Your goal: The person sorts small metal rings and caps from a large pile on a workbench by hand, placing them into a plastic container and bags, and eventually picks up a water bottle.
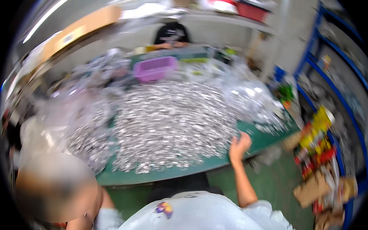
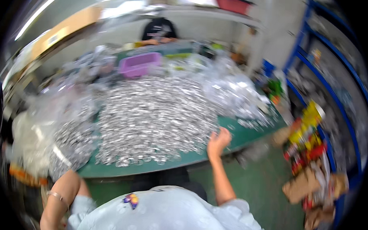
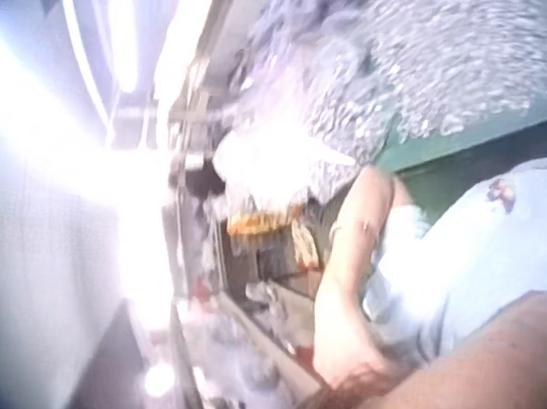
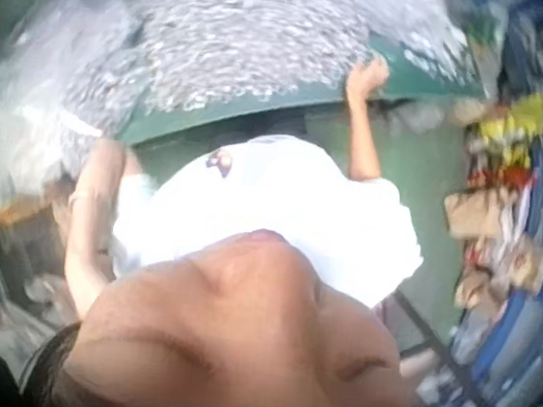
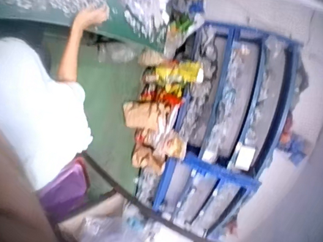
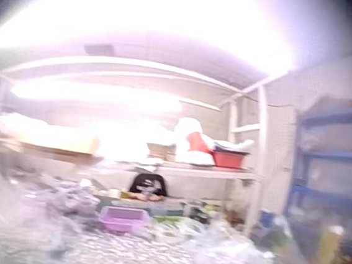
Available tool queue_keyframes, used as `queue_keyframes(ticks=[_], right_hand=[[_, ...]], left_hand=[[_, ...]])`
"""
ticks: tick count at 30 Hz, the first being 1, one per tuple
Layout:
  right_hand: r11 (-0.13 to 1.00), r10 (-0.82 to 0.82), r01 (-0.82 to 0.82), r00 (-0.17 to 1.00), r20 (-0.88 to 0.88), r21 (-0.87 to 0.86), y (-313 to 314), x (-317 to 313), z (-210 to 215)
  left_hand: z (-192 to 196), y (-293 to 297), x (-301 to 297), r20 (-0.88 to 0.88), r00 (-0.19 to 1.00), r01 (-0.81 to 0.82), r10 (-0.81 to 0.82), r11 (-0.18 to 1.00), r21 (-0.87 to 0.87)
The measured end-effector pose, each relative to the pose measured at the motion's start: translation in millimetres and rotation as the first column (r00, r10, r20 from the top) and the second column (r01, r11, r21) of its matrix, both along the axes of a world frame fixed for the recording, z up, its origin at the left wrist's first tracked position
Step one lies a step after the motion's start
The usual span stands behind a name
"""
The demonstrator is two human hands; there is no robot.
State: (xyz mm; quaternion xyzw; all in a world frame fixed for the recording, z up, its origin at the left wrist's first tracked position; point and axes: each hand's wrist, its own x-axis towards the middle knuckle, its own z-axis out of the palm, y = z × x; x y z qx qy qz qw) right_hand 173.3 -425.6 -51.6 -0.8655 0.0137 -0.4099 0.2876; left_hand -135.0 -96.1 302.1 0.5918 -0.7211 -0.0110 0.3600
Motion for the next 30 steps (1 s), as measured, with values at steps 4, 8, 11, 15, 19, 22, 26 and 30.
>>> queue_keyframes(ticks=[4,8,11,15,19,22,26,30], right_hand=[[0.985,0.142,-0.145,0.989,0.046,0.089,-9,20,8],[0.819,0.444,-0.350,0.889,-0.115,0.454,-33,37,65],[0.871,0.476,-0.425,0.856,-0.203,0.247,-45,84,96],[0.865,0.471,-0.458,0.882,-0.015,0.206,-11,149,153],[0.916,0.365,-0.346,0.929,0.064,-0.203,-18,274,159],[0.873,0.352,-0.284,0.930,0.108,-0.396,-18,378,159],[0.853,0.260,-0.243,0.965,-0.028,-0.462,-17,490,155],[0.846,0.057,-0.220,0.943,-0.329,-0.486,-18,548,157]], left_hand=[[-4,39,-27,-0.124,0.847,0.523,-0.517,0.852,0.014],[-97,57,65,-0.304,0.790,0.218,-0.532,0.708,-0.671],[-193,46,104,-0.976,0.167,-0.983,0.138,0.105,-0.154],[-325,65,103,-0.668,-0.542,-0.682,0.510,-0.731,-0.005],[-336,23,98,-0.341,-0.841,-0.470,0.420,-0.879,0.078],[-340,16,114,-0.216,-0.904,-0.391,0.370,-0.918,0.066],[-359,19,124,-0.396,-0.877,-0.305,0.274,-0.952,0.017],[-356,20,134,-0.456,-0.862,-0.255,0.221,-0.967,0.014]])
